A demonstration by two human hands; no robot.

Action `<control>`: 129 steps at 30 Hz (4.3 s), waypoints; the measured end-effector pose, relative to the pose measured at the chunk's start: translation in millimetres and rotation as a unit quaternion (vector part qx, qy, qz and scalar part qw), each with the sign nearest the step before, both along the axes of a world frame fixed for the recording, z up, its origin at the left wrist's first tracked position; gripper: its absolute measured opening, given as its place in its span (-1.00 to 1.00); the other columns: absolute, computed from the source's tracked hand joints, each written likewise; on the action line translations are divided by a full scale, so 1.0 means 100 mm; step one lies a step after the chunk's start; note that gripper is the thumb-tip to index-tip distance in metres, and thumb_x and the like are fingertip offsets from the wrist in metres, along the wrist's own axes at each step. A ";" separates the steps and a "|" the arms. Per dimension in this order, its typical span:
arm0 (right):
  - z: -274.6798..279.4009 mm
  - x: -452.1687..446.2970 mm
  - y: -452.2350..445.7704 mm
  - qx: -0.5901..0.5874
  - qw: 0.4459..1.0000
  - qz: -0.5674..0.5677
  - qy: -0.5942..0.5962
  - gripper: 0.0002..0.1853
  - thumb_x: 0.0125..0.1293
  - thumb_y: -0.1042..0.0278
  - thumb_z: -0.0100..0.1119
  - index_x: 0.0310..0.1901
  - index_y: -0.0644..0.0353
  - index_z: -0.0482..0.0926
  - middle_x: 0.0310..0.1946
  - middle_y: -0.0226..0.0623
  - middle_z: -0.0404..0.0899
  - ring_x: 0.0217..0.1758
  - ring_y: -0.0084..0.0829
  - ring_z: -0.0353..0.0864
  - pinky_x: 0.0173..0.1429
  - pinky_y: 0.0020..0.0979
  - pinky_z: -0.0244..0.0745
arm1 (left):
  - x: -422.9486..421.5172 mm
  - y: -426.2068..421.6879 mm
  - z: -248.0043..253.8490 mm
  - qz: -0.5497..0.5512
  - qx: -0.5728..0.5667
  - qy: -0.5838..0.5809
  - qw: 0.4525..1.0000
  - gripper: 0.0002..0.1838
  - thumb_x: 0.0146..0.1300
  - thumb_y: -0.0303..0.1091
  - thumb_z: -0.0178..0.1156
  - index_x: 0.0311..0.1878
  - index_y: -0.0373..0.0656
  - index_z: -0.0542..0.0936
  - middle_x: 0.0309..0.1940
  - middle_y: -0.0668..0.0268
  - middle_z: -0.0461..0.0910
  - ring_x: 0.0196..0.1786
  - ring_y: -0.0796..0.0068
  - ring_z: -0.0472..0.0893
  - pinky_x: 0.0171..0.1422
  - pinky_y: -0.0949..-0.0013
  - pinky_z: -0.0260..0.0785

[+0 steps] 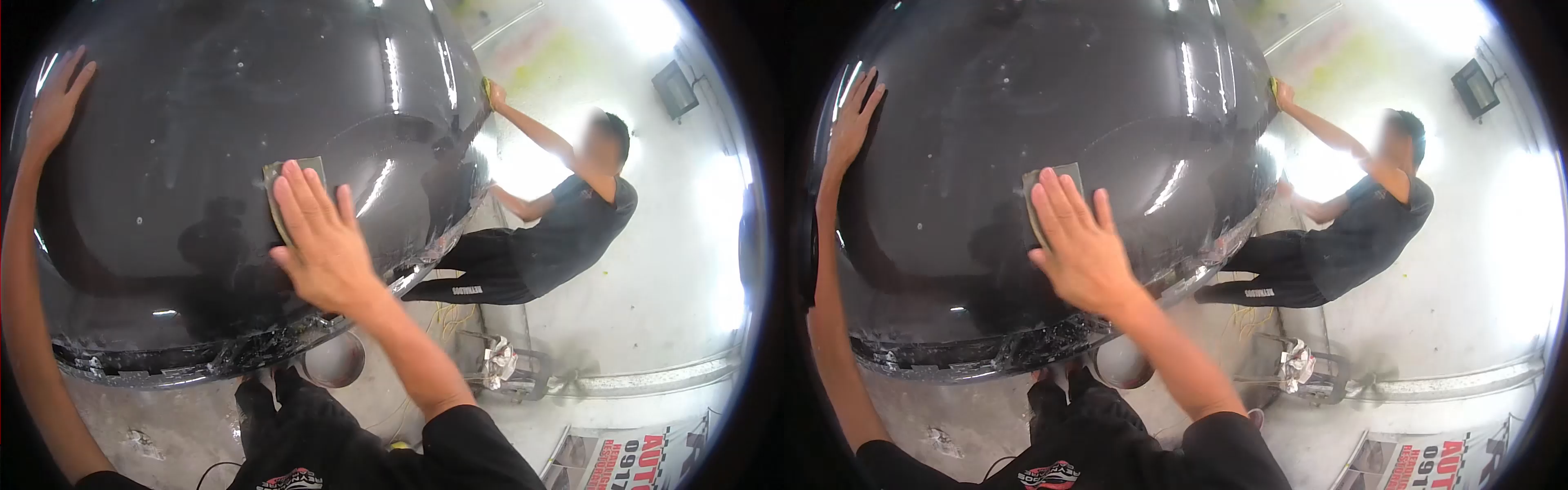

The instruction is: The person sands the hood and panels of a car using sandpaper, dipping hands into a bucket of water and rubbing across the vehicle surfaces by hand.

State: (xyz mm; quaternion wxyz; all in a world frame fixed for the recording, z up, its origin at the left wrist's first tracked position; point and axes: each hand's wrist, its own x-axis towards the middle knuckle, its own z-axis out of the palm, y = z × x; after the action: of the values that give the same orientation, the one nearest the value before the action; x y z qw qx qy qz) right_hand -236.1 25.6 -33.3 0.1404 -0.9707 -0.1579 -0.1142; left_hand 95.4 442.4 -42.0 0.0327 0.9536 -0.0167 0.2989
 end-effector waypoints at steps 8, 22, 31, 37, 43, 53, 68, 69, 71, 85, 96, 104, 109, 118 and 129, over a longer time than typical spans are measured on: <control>-0.04 0.70 -1.29 0.026 0.955 -0.285 -0.079 -0.39 0.67 0.09 -0.15 0.60 0.19 0.16 0.66 0.02 0.08 0.73 0.12 0.02 0.62 0.46 -0.13 | -0.23 -0.20 0.18 0.036 0.029 0.034 0.998 -0.26 0.53 0.33 -0.03 0.64 0.18 0.33 0.68 0.24 0.19 0.72 0.24 0.12 0.76 0.07 -0.04; -0.15 0.29 -1.06 0.011 0.948 -0.282 -0.146 -0.36 0.58 0.18 -0.05 0.55 0.36 0.18 0.62 0.16 0.11 0.68 0.13 0.10 0.61 0.35 0.01 | 0.05 0.10 0.06 -0.085 0.010 0.023 0.996 -0.31 0.56 0.19 0.01 0.60 0.02 0.38 0.63 0.12 0.28 0.67 0.12 0.22 0.71 0.09 0.06; -0.23 0.19 -1.66 0.097 0.948 -0.256 -0.162 -0.40 0.56 0.19 0.11 0.55 0.17 0.33 0.60 -0.18 0.31 0.67 -0.05 0.23 0.66 0.34 -0.10 | -0.06 0.01 0.22 -0.095 -0.013 0.042 0.994 -0.32 0.59 0.17 -0.04 0.61 0.00 0.37 0.62 0.14 0.30 0.68 0.11 0.20 0.72 0.12 0.02; -0.09 0.05 -0.37 0.028 0.957 -0.244 -0.155 -0.27 0.48 0.13 0.11 0.56 0.31 0.17 0.57 0.25 0.16 0.67 0.21 0.09 0.59 0.34 0.02 | -0.10 -0.03 0.28 -0.089 -0.030 0.057 0.994 -0.33 0.59 0.17 -0.04 0.62 0.06 0.35 0.64 0.16 0.26 0.69 0.13 0.18 0.72 0.11 0.00; -0.17 0.13 -1.33 0.053 0.951 -0.242 -0.184 -0.46 0.46 0.20 0.12 0.42 0.11 0.32 0.47 0.01 0.34 0.54 0.05 0.34 0.51 0.42 0.12 | -0.03 0.10 0.22 -0.131 -0.025 0.060 0.989 -0.36 0.61 0.13 -0.05 0.61 0.03 0.37 0.64 0.12 0.23 0.69 0.10 0.17 0.72 0.12 0.00; -0.49 -0.47 -1.05 0.035 0.982 -0.128 -0.137 -0.29 0.49 0.12 0.13 0.59 0.13 0.21 0.62 -0.02 0.20 0.69 0.01 0.14 0.61 0.37 -0.01 | 0.03 0.16 0.20 -0.152 0.004 0.062 0.986 -0.37 0.63 0.10 -0.06 0.60 0.00 0.38 0.63 0.13 0.27 0.70 0.12 0.15 0.72 0.11 -0.03; -0.20 0.38 -2.22 0.098 0.930 -0.324 -0.144 -0.40 0.62 -0.01 -0.09 0.56 0.07 0.27 0.64 -0.11 0.18 0.72 -0.03 0.09 0.59 0.50 -0.06 | -0.05 0.07 0.23 -0.137 -0.014 0.053 0.989 -0.36 0.61 0.10 -0.04 0.61 -0.02 0.37 0.62 0.07 0.27 0.68 0.04 0.19 0.71 0.11 0.03; -0.14 0.60 -2.33 0.099 0.921 -0.351 -0.135 -0.38 0.62 -0.03 -0.10 0.53 0.17 0.29 0.63 -0.01 0.18 0.70 0.02 0.11 0.55 0.53 -0.03 | -0.10 0.01 0.25 -0.119 -0.025 0.056 0.991 -0.35 0.61 0.10 -0.02 0.62 -0.01 0.35 0.62 0.05 0.26 0.67 0.03 0.20 0.71 0.10 0.02; -0.13 0.91 -2.03 0.069 0.897 -0.413 -0.142 -0.36 0.62 -0.01 -0.11 0.51 0.30 0.27 0.62 0.11 0.15 0.69 0.10 0.08 0.55 0.51 0.00 | -0.07 0.06 0.22 -0.114 0.031 0.046 0.992 -0.34 0.60 0.11 -0.03 0.61 -0.01 0.36 0.62 0.09 0.26 0.67 0.07 0.21 0.71 0.11 0.02; 0.17 1.02 -0.92 0.005 0.965 -0.255 -0.065 -0.35 0.67 0.06 -0.17 0.59 0.32 0.16 0.61 0.08 0.17 0.71 0.09 0.07 0.61 0.46 -0.08 | -0.04 0.03 0.09 -0.079 0.094 0.026 0.992 -0.30 0.54 0.27 -0.02 0.63 0.21 0.33 0.67 0.23 0.21 0.72 0.13 0.12 0.75 0.01 -0.08; -0.78 -0.69 0.14 -0.032 0.993 0.005 -0.116 -0.16 0.40 0.09 0.26 0.60 0.30 0.20 0.64 0.11 0.16 0.73 0.10 0.06 0.63 0.42 -0.21 | -0.85 -0.55 0.69 -0.012 -0.093 0.156 0.983 -0.16 0.55 0.32 -0.13 0.64 -0.13 0.28 0.70 0.03 0.07 0.75 0.02 -0.04 0.80 -0.01 -0.29; -0.28 -0.16 0.58 -0.037 0.997 0.009 -0.066 -0.06 0.33 0.05 0.33 0.64 0.19 0.14 0.70 0.00 0.02 0.74 0.03 0.04 0.61 0.45 -0.11 | -0.93 -0.55 0.75 -0.032 -0.114 0.150 0.982 -0.18 0.56 0.28 -0.10 0.65 -0.12 0.25 0.69 0.01 0.08 0.74 0.00 -0.02 0.80 -0.04 -0.31; -0.05 0.15 0.31 -0.048 0.997 -0.006 -0.059 -0.14 0.45 0.05 0.22 0.65 0.18 0.10 0.70 -0.01 0.00 0.75 0.04 0.00 0.63 0.42 -0.10 | -0.92 -0.61 0.67 -0.021 -0.066 0.118 0.991 -0.19 0.55 0.29 -0.08 0.66 -0.03 0.23 0.69 0.10 0.11 0.74 0.05 0.02 0.78 -0.05 -0.24; -0.19 -0.18 0.18 -0.042 0.997 -0.023 -0.061 -0.22 0.49 0.19 0.15 0.66 0.12 0.11 0.70 -0.09 0.06 0.73 -0.01 0.09 0.64 0.38 -0.08 | -0.17 -0.09 0.08 -0.035 0.010 0.038 0.999 -0.24 0.50 0.36 -0.04 0.65 0.27 0.29 0.69 0.28 0.17 0.73 0.14 0.10 0.75 -0.12 -0.14; 0.02 0.35 -0.24 -0.037 0.993 -0.062 -0.093 -0.30 0.53 0.12 0.10 0.61 0.10 0.19 0.66 -0.06 0.13 0.71 0.09 0.09 0.59 0.46 -0.05 | -0.23 -0.11 0.15 -0.023 0.032 0.063 0.997 -0.29 0.53 0.30 -0.04 0.64 0.25 0.32 0.69 0.27 0.18 0.72 0.16 0.12 0.75 -0.03 -0.11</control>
State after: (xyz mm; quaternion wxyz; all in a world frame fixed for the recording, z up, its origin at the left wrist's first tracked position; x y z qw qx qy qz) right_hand -200.8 1.4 -31.3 0.0819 -0.9682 -0.1139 -0.2070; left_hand 72.2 431.1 -26.7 0.0095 0.9704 -0.0459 0.2369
